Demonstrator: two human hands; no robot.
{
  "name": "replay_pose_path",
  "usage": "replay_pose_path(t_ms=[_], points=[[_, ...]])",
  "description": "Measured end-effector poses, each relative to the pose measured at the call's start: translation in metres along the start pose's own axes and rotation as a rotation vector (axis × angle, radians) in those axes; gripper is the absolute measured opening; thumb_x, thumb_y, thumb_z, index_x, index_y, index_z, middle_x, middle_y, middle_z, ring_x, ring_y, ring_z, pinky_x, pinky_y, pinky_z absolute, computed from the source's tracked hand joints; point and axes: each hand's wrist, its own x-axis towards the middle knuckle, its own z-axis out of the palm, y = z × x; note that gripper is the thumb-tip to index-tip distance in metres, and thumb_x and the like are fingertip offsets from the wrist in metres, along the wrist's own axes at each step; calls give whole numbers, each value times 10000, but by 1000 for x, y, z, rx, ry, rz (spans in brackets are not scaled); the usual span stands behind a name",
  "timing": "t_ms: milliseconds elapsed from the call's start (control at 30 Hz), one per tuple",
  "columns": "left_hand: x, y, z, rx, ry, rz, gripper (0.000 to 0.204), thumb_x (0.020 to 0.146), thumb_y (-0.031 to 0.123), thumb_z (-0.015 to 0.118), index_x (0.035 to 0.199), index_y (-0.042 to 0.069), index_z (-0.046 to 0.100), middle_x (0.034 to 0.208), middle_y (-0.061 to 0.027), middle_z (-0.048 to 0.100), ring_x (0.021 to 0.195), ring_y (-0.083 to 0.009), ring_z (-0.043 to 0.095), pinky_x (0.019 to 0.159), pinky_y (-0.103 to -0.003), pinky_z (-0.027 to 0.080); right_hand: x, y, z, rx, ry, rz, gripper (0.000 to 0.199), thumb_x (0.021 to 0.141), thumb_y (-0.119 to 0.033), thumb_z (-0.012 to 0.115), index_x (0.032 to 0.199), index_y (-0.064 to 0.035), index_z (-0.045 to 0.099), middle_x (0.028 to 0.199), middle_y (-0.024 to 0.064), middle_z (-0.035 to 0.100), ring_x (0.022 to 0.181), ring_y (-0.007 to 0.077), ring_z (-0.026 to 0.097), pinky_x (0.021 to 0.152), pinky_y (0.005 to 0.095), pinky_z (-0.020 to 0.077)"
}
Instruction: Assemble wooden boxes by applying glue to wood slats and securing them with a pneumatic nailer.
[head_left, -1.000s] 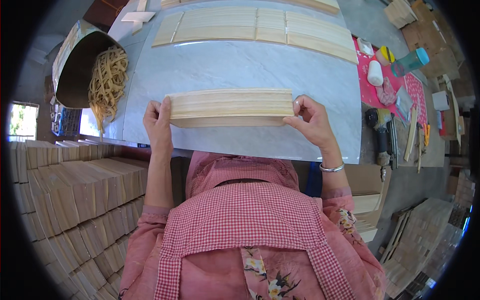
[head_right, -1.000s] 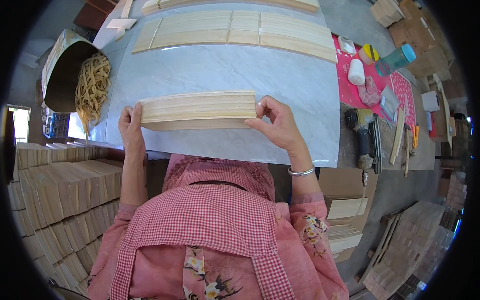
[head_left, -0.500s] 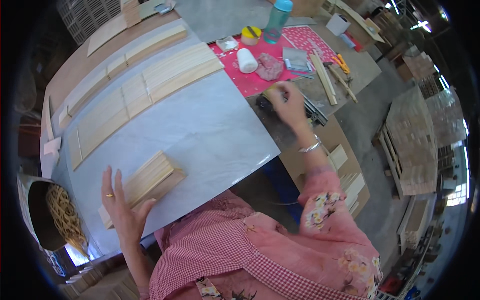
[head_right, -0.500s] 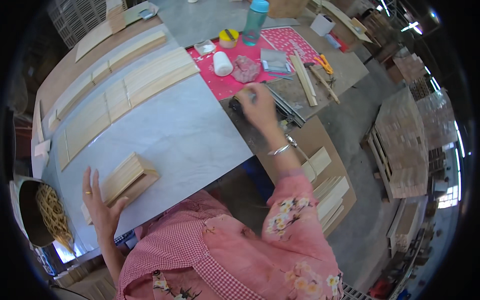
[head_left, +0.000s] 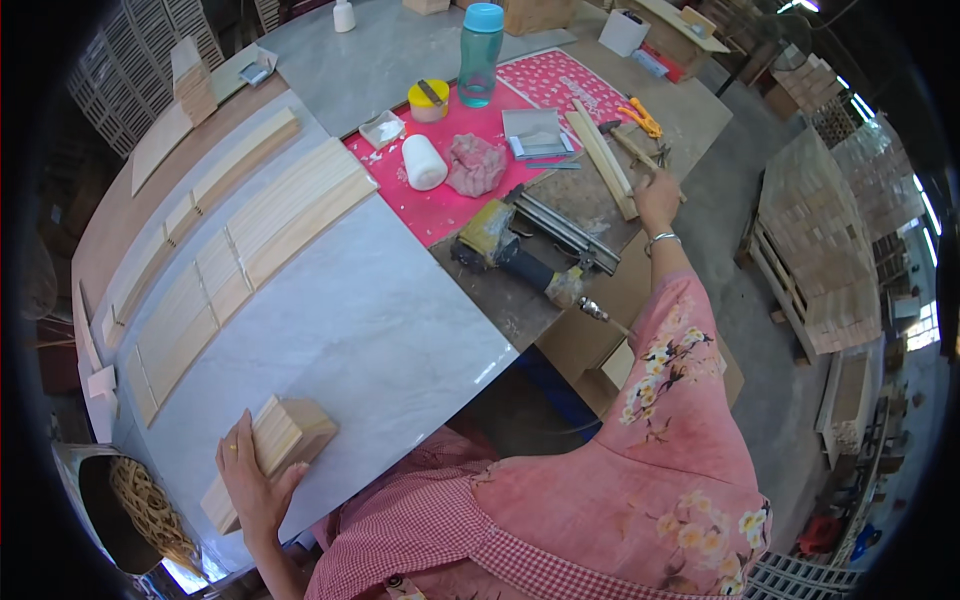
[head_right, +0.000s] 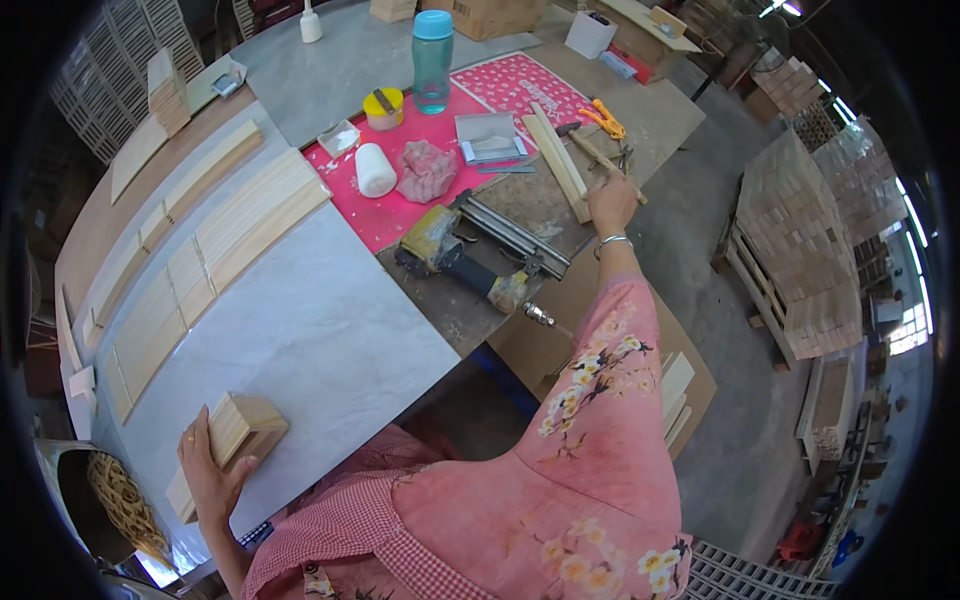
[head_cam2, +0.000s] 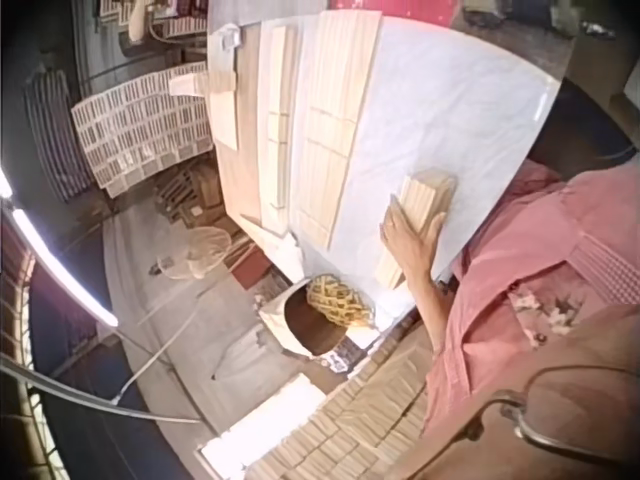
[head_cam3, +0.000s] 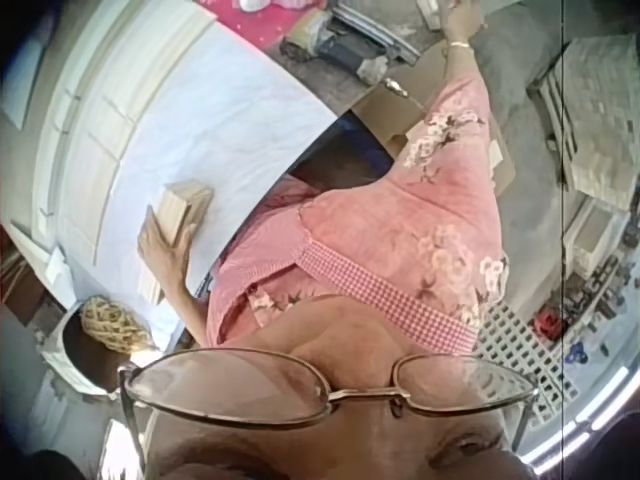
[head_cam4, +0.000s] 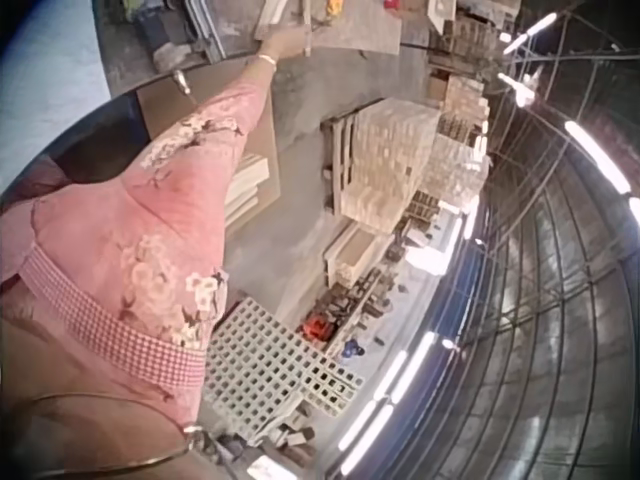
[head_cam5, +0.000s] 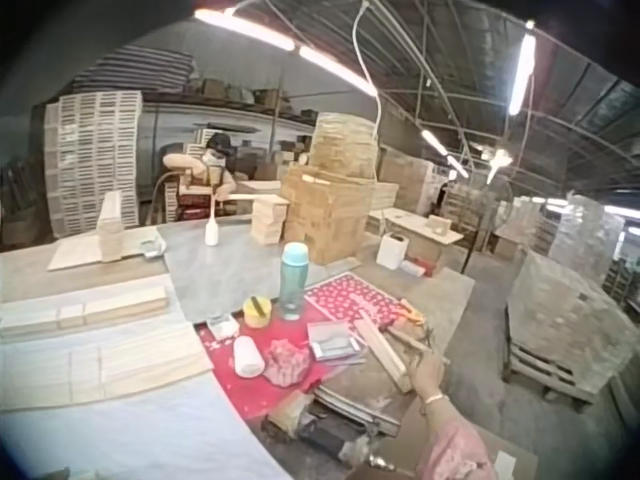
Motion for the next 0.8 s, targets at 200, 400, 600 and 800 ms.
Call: replay_pose_path(t_ms=[200,400,600,800], points=[[-1,-9,10,10,85,6,994,726,587,782,1481,23,467,1284,-194,584,1114,-392,534,1022,-489,392,21,-16,-27,-287,227,236,357,906,-312,600,1033,10,690,1080,237,709,978,432,671,828,485,546],[2,-7,16,20,80,-16,984,756,665,721,1457,14,488,1252,-199,592,1097,-387,537,998,-485,403,47,-40,-22,-99,-83,198,325,910,-299,596,992,-7,712,1078,221,711,963,416,677,804,471,553],[-2,-7,15,-3,104,-36,979,762,688,701,1435,4,504,1217,-207,597,1073,-382,535,987,-484,401,55,4,15,-205,67,293,251,930,-203,572,991,-12,723,1075,215,709,953,415,687,806,473,567],[-2,0,17,-4,113,-37,934,756,624,723,1424,7,511,1201,-214,597,1062,-384,535,985,-482,401,65,37,10,-123,-117,390,243,925,-140,537,1053,4,685,1041,200,709,974,402,690,822,458,559]])
